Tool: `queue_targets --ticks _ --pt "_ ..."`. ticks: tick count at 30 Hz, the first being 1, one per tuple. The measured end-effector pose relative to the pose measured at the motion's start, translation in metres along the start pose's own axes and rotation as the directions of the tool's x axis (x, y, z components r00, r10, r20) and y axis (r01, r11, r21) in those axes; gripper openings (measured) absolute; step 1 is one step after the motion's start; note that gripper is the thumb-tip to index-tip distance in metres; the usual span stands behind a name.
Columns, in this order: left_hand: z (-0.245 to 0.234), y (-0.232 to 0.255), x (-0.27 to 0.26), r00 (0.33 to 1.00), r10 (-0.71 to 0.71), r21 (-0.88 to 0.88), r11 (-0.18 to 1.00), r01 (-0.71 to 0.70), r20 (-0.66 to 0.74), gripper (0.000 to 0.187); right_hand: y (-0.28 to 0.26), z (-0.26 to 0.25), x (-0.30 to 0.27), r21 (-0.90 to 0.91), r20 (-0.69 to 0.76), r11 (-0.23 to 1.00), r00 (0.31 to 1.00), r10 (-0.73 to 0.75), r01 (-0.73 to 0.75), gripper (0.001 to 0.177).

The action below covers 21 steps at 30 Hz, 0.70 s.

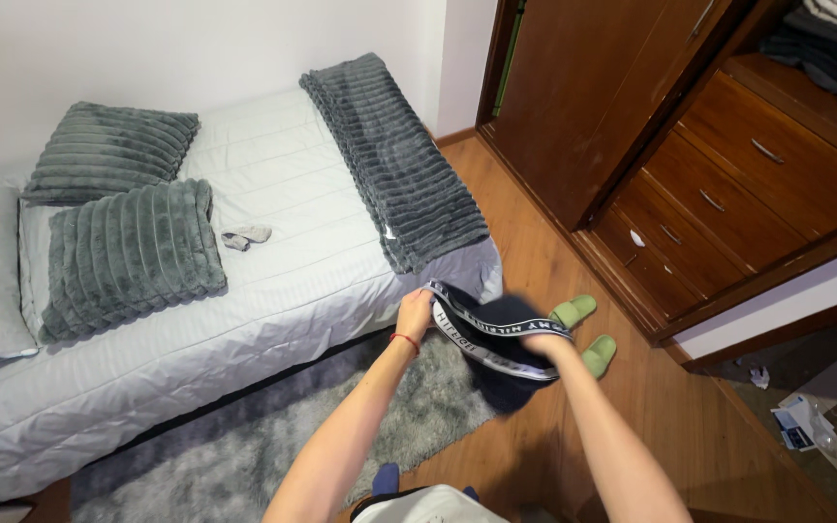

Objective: The person picks up a pair of pants from a chair and folds them on a bed before placing them in a closet drawer.

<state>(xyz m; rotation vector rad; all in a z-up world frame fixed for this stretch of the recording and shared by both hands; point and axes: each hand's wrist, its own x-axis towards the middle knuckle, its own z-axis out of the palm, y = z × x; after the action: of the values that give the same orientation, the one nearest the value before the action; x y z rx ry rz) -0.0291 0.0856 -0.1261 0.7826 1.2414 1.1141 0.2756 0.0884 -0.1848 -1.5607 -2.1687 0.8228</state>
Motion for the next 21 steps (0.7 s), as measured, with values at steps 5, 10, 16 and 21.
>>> queue_targets --ticks 5,10,16,21 --pt "0.014 0.003 0.030 0.992 0.040 -0.204 0.977 -0.064 -0.116 0.019 0.002 0.016 -0.032 -0.118 0.246 0.915 0.881 0.404 -0.387 0.051" --pt "0.006 0.007 0.039 0.985 0.138 0.035 0.990 -0.136 -0.099 0.021 -0.060 -0.016 -0.050 0.262 0.237 0.834 0.871 0.431 -0.485 0.063" --pt "0.034 0.036 0.002 0.946 0.294 0.231 0.919 -0.319 0.138 0.021 -0.151 -0.015 -0.021 0.373 -0.261 0.910 0.962 -0.083 0.180 0.078" --pt "0.012 0.058 -0.027 0.893 0.444 0.033 0.896 -0.443 -0.073 0.020 -0.102 0.019 -0.006 0.026 -0.377 0.968 0.894 0.240 -0.249 0.068"
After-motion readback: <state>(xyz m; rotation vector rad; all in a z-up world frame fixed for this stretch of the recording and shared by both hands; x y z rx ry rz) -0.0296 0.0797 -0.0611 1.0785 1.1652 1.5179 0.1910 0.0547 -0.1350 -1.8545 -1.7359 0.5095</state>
